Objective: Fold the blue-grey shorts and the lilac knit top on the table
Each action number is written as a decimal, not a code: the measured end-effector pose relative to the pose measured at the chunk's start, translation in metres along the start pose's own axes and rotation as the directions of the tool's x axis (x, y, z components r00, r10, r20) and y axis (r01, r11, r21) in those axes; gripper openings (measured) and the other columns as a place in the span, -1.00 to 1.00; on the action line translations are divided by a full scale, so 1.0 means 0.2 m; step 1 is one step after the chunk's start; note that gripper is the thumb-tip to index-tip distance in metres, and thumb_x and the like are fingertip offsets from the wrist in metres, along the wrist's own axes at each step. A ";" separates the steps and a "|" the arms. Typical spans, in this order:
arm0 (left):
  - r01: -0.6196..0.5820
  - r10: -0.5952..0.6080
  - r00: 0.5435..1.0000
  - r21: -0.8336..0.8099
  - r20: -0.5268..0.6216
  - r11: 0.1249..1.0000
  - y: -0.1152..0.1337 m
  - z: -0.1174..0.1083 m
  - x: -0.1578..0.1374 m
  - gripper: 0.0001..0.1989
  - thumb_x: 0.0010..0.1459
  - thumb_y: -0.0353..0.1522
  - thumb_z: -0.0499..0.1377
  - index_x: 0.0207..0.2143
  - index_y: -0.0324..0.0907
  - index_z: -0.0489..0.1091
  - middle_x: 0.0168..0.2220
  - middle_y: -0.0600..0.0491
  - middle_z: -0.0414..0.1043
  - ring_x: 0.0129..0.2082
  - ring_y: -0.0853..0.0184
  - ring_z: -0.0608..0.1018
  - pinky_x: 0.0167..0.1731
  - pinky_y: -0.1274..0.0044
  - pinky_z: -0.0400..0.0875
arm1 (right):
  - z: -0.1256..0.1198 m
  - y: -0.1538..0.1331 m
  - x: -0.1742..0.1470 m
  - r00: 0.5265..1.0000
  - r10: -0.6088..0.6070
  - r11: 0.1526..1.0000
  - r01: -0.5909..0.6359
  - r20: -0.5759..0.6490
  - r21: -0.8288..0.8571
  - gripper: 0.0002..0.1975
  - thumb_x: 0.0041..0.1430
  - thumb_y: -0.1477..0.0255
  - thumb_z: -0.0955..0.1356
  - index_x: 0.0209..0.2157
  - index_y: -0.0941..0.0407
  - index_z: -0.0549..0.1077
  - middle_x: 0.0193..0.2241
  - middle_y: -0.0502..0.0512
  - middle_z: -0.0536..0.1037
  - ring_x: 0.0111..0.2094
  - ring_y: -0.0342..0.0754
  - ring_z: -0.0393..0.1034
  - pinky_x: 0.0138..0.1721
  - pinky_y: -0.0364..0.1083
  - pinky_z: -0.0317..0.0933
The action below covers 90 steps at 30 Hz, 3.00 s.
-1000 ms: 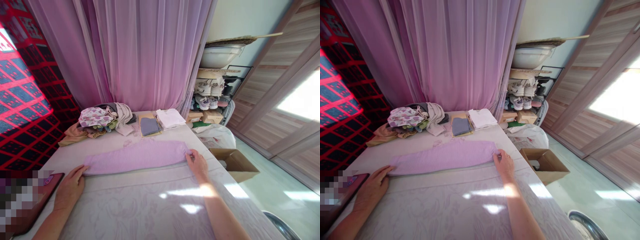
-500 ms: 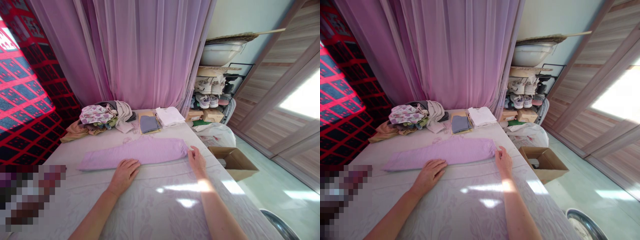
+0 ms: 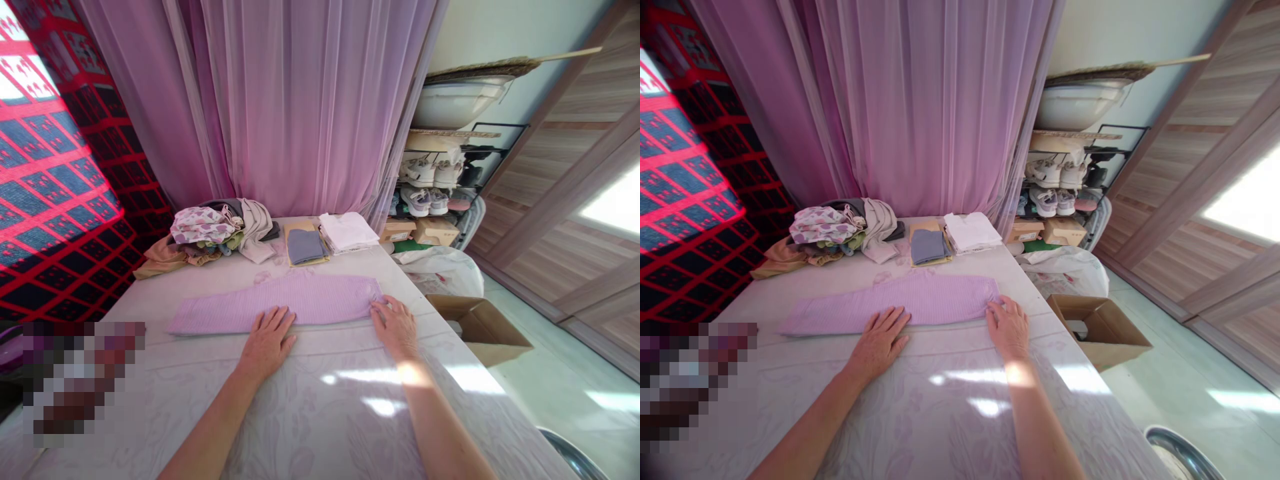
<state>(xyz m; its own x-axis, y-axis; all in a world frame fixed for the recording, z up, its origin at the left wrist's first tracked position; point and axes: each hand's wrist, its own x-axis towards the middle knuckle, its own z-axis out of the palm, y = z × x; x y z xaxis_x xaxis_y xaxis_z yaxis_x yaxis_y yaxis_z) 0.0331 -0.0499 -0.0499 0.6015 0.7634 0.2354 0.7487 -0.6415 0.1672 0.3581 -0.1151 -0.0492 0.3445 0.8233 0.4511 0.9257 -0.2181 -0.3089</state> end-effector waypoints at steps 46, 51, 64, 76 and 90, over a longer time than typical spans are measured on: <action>0.278 -0.285 0.957 -0.116 -0.050 0.953 -0.04 -0.04 -0.01 -0.61 0.31 -0.27 -0.02 0.13 -0.06 0.36 0.23 0.00 0.31 0.26 0.09 0.26 0.24 0.03 0.02 | 0.37 -0.85 0.70 0.793 -0.259 0.942 0.334 0.551 -0.039 -0.83 0.24 0.40 0.31 -0.23 0.04 0.55 -0.15 0.06 0.56 -0.09 -0.05 0.40 -0.11 -0.14 0.17; 0.285 -0.288 0.956 -0.062 -0.047 0.956 -0.02 -0.04 -0.01 -0.57 0.32 -0.23 -0.04 0.18 -0.07 0.32 0.27 -0.02 0.24 0.28 0.05 0.23 0.24 -0.01 -0.03 | 0.42 -0.89 0.63 0.873 -0.171 0.961 0.250 0.456 -0.118 -0.70 0.35 0.39 0.17 -0.13 0.11 0.50 -0.09 0.20 0.52 -0.04 0.04 0.35 -0.08 -0.04 0.16; 0.352 -0.351 0.936 0.022 -0.019 0.936 0.00 -0.05 0.01 -0.52 0.34 -0.21 -0.10 0.24 -0.07 0.24 0.32 -0.03 0.13 0.31 0.03 0.16 0.24 -0.04 -0.10 | 0.24 -0.77 0.19 0.803 -0.457 0.889 0.424 0.383 0.174 -0.63 0.34 0.31 0.18 0.09 -0.04 0.42 0.18 0.06 0.37 0.22 -0.04 0.15 0.22 0.05 -0.03; 0.349 -0.349 0.937 0.015 -0.038 0.937 0.00 -0.06 0.01 -0.52 0.32 -0.20 -0.08 0.23 -0.07 0.26 0.31 -0.06 0.16 0.30 0.03 0.19 0.24 -0.01 -0.08 | 0.23 -0.54 0.27 0.842 -0.213 0.960 0.275 0.495 -0.056 -0.51 0.36 0.24 0.12 0.26 -0.01 0.21 0.32 0.12 0.14 0.32 0.00 -0.02 0.27 0.17 -0.14; 0.350 -0.351 0.935 -0.030 -0.052 0.936 0.00 -0.07 0.02 -0.54 0.31 -0.22 -0.06 0.21 -0.06 0.28 0.30 -0.09 0.18 0.29 0.02 0.20 0.23 -0.03 -0.09 | 0.19 -0.49 0.34 0.863 -0.061 0.969 0.173 0.502 -0.178 -0.50 0.38 0.24 0.08 0.28 0.04 0.19 0.34 0.19 0.07 0.34 0.10 -0.09 0.26 0.24 -0.17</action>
<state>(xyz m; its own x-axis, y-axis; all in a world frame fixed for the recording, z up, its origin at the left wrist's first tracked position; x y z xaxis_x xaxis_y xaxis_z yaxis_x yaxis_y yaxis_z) 0.0313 -0.0484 -0.0366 0.2851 0.9349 0.2115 0.9031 -0.3359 0.2675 0.2857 -0.0180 -0.0194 0.1622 0.9867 -0.0125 0.9841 -0.1627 -0.0719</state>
